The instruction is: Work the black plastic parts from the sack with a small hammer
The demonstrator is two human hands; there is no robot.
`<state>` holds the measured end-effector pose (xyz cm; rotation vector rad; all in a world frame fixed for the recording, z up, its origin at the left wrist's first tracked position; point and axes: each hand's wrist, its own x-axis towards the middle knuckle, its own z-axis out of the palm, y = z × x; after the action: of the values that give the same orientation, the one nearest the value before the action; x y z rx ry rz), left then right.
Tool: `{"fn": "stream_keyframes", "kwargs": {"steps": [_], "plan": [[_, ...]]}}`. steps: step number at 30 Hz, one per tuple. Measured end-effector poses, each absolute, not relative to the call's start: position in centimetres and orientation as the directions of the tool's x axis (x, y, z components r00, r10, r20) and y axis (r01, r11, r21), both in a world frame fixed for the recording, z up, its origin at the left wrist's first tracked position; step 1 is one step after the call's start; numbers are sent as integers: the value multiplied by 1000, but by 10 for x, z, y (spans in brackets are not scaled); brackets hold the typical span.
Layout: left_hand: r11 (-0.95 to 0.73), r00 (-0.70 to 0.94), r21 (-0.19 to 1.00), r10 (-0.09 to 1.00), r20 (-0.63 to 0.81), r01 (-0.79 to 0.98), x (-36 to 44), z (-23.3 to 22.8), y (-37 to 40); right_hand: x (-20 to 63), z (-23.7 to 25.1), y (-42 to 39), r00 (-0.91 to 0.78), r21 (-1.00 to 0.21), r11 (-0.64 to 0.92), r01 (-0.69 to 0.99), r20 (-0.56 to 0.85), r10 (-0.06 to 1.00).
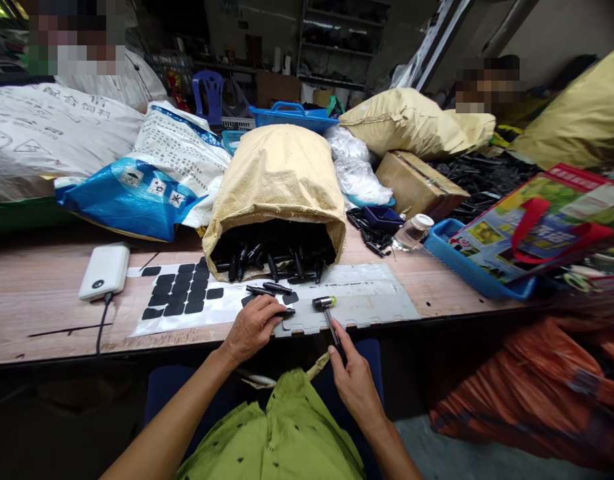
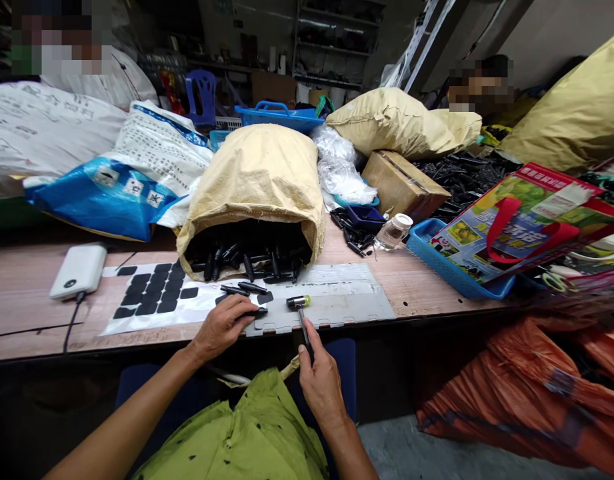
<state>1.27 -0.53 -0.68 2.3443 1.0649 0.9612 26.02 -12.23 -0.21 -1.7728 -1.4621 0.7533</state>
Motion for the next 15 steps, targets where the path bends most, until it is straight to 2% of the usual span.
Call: {"fn": "stream_keyframes", "kwargs": {"steps": [5, 11, 15], "plan": [[-570, 406, 539, 821, 401, 620, 4, -6, -4, 261, -4, -123, 187, -809, -117, 577, -8, 982], [-455, 287, 602, 888, 358, 656, 0, -10, 0, 259, -8, -122, 197, -811, -64, 582, 63, 978], [-398, 277, 621, 917, 287, 675, 1, -10, 5, 258, -5, -121, 210, -826, -55, 561, 78, 974]]}}
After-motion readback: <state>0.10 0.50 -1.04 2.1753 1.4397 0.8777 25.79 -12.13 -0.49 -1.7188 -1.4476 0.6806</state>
